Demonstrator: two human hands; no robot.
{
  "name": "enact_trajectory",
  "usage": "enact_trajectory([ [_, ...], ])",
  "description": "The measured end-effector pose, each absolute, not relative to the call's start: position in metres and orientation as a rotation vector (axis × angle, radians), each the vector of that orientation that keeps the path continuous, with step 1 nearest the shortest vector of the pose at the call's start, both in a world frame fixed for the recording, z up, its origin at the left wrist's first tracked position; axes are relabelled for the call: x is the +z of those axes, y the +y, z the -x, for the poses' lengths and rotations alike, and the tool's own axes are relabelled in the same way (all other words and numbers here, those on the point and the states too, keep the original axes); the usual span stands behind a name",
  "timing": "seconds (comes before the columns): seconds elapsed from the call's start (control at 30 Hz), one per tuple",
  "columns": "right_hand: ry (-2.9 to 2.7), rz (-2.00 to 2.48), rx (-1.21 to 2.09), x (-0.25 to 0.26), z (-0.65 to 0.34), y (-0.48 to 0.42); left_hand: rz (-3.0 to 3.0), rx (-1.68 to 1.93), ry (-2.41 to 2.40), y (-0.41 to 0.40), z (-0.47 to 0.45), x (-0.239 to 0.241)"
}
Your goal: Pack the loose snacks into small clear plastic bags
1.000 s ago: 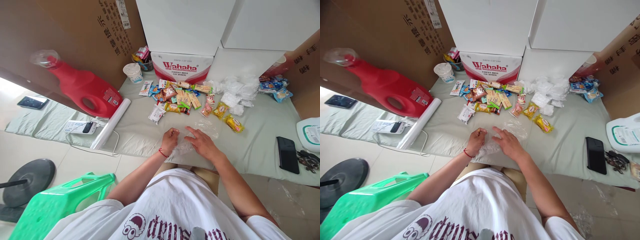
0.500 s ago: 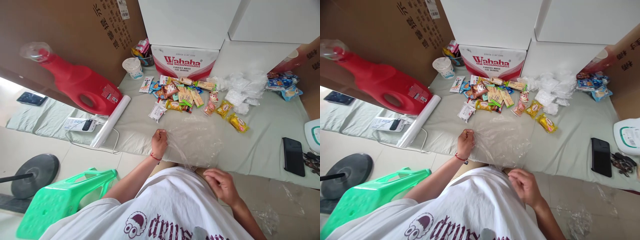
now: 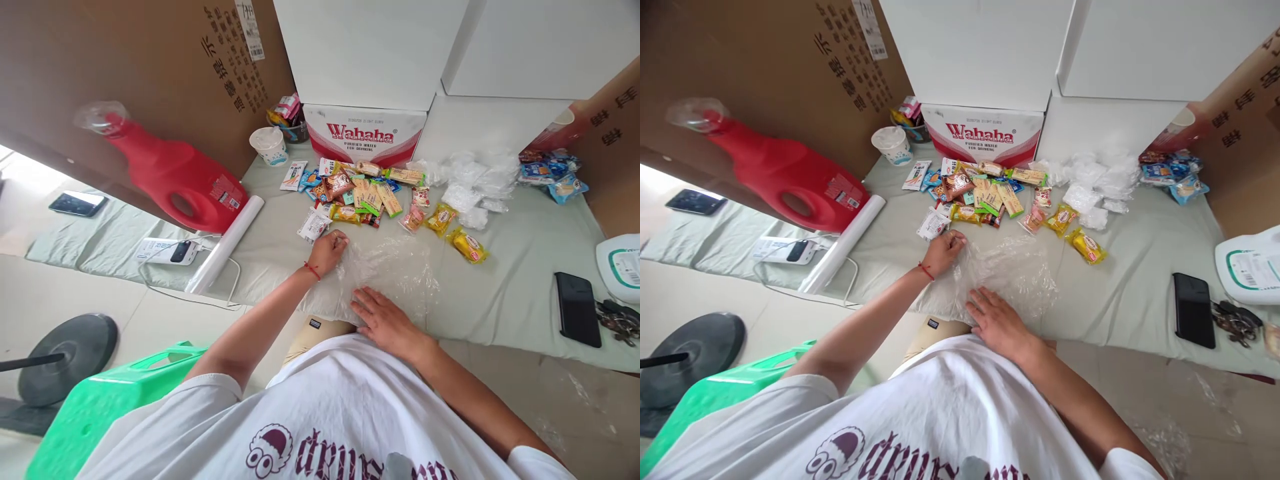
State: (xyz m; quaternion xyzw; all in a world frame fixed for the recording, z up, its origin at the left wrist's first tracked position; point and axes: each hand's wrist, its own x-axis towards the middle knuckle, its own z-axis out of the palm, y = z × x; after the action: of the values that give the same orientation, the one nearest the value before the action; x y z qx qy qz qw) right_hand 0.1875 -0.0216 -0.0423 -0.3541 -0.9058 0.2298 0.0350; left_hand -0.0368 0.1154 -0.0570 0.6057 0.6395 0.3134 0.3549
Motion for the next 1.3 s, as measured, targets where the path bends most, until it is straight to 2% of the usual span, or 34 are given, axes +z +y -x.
enact_trajectory([
  [0.1, -2.692, 1.160, 0.746, -0.050, -0.174, -0.039, -1.626, 0.838, 1.932, 0.104, 0.050, -0.053],
  [0.23, -2.610, 1.308, 0.784, -0.052, -0.151, -0.046, -1.908, 1.055, 2.118, 0.061, 0.036, -0.034],
  [0.33, -2.607, 1.420, 0.853, -0.047, -0.133, -0.049, -2.134, 0.806, 1.855, 0.029, 0.009, -0.024],
  [0.43, -2.643, 1.317, 0.914, -0.033, -0.130, -0.048, -2.143, 0.451, 1.759, 0.019, -0.009, -0.028],
  [0.53, -2.632, 1.195, 0.989, -0.016, -0.149, -0.031, -2.119, 0.371, 1.768, 0.025, -0.006, -0.043],
  [0.63, -2.421, 1.428, 0.754, -0.012, -0.181, 0.006, -2.171, 0.398, 1.673, 0.036, 0.006, -0.057],
  [0.77, -2.353, 1.547, 0.413, -0.037, -0.219, 0.055, -2.228, 0.349, 1.491, 0.051, 0.017, -0.065],
  [1.0, -2.292, 1.803, 0.238, -0.074, -0.260, 0.056, -2.133, 0.450, 1.312, 0.081, 0.042, -0.066],
  [1.3, -2.013, 1.912, 0.089, -0.061, -0.284, 0.053, -1.905, 0.724, 1.450, 0.127, 0.052, -0.069],
])
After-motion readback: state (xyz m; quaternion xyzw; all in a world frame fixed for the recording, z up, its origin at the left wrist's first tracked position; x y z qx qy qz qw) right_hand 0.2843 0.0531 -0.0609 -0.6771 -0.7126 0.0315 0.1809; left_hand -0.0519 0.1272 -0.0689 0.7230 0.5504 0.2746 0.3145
